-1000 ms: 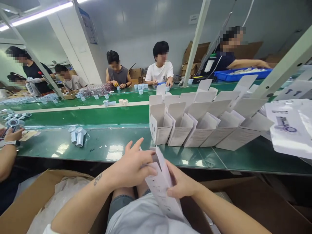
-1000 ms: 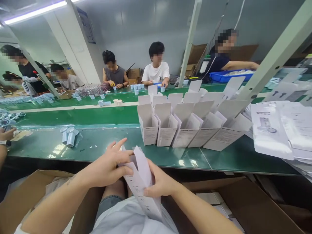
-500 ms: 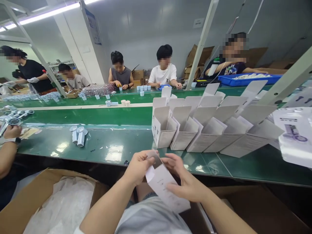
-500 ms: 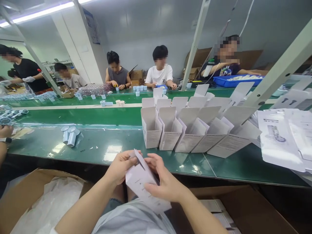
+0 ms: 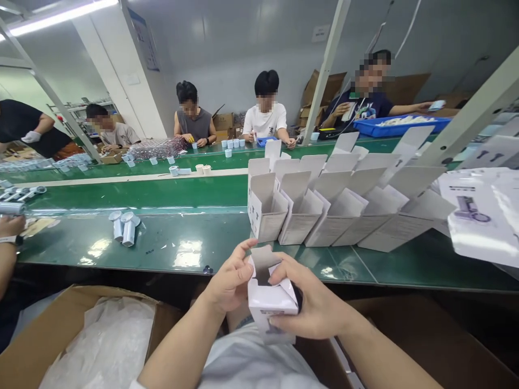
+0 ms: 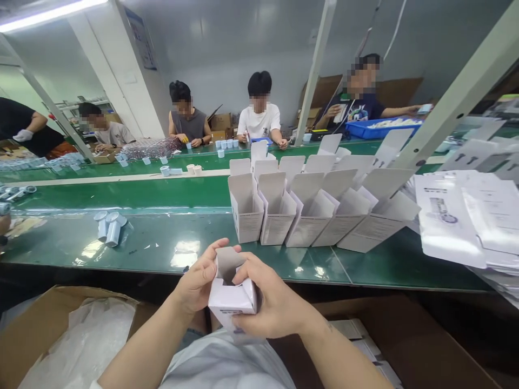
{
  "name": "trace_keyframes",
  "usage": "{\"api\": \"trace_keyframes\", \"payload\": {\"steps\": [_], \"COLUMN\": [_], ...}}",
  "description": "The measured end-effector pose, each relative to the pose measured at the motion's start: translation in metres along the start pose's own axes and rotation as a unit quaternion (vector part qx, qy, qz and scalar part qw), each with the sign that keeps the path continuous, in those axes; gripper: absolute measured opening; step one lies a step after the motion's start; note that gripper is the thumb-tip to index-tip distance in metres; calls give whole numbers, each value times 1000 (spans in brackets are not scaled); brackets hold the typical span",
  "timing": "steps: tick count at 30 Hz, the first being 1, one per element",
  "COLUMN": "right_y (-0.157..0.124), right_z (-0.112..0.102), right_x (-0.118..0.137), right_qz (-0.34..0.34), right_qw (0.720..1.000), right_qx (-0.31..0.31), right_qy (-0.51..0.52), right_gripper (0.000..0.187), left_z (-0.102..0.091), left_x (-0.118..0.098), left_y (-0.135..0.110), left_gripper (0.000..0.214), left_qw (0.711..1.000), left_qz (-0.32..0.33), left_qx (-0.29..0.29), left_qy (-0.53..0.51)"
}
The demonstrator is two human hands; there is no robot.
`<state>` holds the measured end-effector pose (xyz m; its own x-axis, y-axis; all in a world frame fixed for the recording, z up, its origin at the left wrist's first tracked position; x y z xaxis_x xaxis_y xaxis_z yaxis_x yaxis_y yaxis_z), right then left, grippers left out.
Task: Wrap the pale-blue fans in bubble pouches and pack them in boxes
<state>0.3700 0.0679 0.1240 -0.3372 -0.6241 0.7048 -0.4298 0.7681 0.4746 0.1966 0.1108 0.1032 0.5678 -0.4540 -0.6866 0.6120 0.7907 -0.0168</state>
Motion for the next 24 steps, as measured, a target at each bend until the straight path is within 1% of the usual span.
{"api": "trace_keyframes", "payload": {"steps": [1,3,5,6,7,8,10,11,12,13,14,16,18,20,21,22,23,24], "right_y": [1,2,3,4,3,2,-3,-7,-10,-14,-17,-20,-21,-22,-23,-24,-24,-24], "right_z": [-2,-6,-8,-8,-7,-5,3,8,12,17,20,23,21,18,16,15,14,13], "right_x": [-2,-7,-11,-10,-9,-7,0,3,6,7,8,7,5,3,3,2,2,2], "right_qz": [12,45,68,70,65,60,60,69,84,97,106,108,81,58,50,43,35,21], "right_qw": [999,995,991,991,993,995,992,986,981,976,975,977,982,984,985,985,986,986], "right_qx": [21,62,94,101,96,78,13,-22,-53,-78,-92,-98,-95,-94,-98,-97,-93,-89], "right_qy": [25,64,69,52,21,-20,-113,-147,-169,-177,-174,-155,-143,-137,-136,-135,-135,-136], "right_gripper": [45,46,46,47,50,55,70,78,82,83,82,75,69,71,74,77,80,83], "left_z": [2,8,14,16,18,19,19,17,16,14,13,10,9,12,14,17,21,24], "left_x": [1,3,7,9,11,12,14,14,13,11,9,5,3,4,6,9,12,15], "left_y": [-1,-4,-4,-4,-3,-2,-1,-2,-2,-3,-3,-2,-1,1,1,1,1,0], "left_gripper": [64,67,57,50,43,36,27,24,23,23,24,22,20,25,36,46,52,53], "left_qw": [1000,997,993,989,983,975,956,947,942,943,950,973,988,994,996,996,997,996], "left_qz": [-16,-32,-19,3,33,70,132,156,171,170,152,79,9,-20,-27,-28,-25,-19], "left_qx": [8,0,-44,-78,-117,-157,-223,-239,-238,-217,-178,-94,-51,-41,-41,-44,-53,-68], "left_qy": [17,64,111,126,135,139,137,146,165,189,205,195,143,95,80,66,54,48]}}
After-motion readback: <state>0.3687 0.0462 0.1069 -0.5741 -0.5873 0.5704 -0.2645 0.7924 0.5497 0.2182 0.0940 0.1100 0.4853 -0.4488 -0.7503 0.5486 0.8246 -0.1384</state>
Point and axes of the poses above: each hand's wrist, its own y-axis towards the middle knuckle, its own z-axis out of the palm, x = y × z, the point moved 2 cm from there along y, towards the middle knuckle, and after that the axes turned 8 degrees about -y, right-handed, at the moved point
